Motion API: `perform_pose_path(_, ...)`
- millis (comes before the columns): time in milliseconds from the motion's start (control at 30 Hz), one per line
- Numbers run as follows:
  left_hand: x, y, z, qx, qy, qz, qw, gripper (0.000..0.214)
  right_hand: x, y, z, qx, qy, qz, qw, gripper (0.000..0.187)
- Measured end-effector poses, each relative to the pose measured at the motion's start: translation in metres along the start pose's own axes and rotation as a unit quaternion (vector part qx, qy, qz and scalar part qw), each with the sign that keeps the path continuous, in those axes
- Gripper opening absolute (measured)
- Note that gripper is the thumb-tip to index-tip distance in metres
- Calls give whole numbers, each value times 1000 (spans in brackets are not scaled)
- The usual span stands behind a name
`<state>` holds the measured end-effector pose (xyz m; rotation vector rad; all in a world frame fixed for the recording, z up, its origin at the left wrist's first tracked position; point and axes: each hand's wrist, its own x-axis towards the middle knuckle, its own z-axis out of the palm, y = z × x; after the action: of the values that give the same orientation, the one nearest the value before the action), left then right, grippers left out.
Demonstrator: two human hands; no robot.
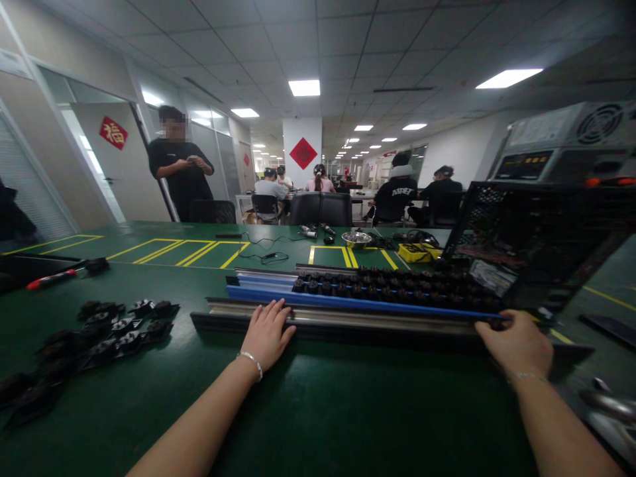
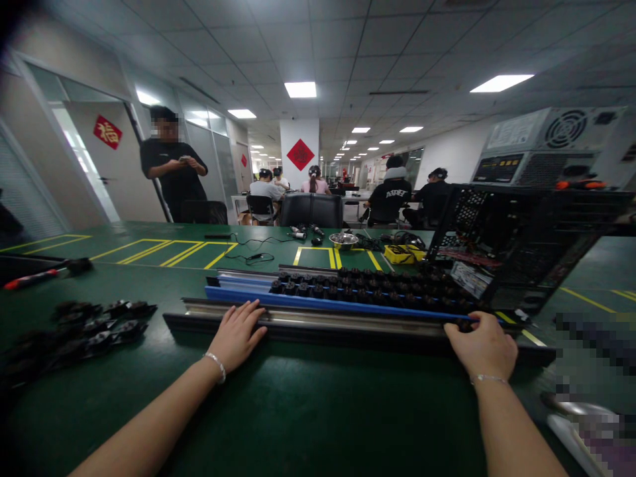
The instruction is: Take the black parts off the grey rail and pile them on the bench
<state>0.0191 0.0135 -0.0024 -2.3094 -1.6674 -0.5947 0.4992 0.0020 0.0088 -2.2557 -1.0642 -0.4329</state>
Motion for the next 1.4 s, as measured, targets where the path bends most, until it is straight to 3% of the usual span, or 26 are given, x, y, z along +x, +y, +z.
perform_pose_path(1400, 0, -1, 1, 10, -8, 2, 1000, 41, -11, -24, -18, -13, -64, -24, 998, 46)
